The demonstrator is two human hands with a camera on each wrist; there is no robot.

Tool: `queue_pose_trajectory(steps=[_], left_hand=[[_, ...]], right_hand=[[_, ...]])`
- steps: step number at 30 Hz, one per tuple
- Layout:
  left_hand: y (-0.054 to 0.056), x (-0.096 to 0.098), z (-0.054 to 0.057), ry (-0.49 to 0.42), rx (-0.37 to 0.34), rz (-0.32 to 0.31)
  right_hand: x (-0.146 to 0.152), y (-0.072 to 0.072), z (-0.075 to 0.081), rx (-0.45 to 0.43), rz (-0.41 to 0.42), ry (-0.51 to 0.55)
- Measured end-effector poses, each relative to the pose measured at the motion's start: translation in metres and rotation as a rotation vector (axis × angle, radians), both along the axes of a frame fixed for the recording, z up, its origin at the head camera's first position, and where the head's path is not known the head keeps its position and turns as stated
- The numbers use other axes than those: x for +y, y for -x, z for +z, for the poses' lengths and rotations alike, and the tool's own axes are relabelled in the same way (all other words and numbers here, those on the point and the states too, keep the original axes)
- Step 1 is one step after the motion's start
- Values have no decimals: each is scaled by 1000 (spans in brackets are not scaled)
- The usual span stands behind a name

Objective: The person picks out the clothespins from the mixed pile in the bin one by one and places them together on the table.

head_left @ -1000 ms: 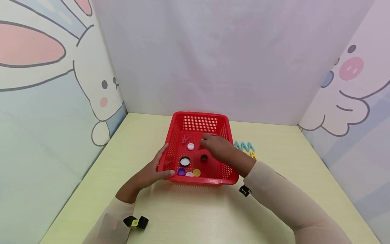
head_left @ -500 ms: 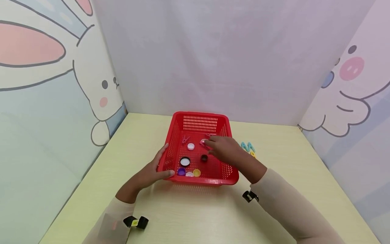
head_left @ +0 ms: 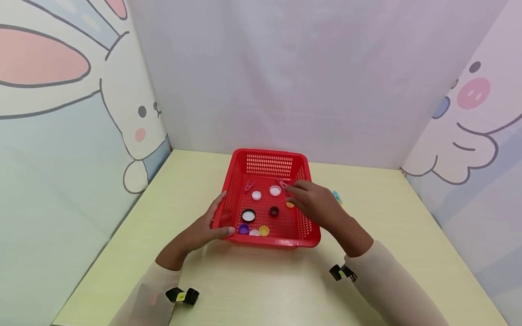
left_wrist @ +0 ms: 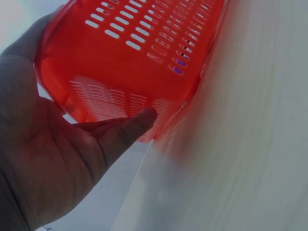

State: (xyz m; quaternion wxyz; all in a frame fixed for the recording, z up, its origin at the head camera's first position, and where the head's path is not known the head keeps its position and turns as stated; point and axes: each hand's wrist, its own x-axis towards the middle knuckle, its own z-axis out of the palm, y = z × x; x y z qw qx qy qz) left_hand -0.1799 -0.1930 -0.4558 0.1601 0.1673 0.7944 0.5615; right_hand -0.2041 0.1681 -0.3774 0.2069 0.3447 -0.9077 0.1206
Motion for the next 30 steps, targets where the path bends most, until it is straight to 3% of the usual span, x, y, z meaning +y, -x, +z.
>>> queue_pose_trajectory(steps=[7, 17, 22, 30], left_hand=[[0, 0, 0, -2, 1, 1], [-1, 0, 0, 1, -10, 0], [-1, 1, 0, 2, -5, 1], [-3, 1, 2, 4, -6, 7]], right_hand=[[18, -7, -4, 116, -57, 136], [45, -14, -17, 113, -300, 252], [54, -20, -20, 14, -409, 256], [64, -28, -23, -263, -527, 182]])
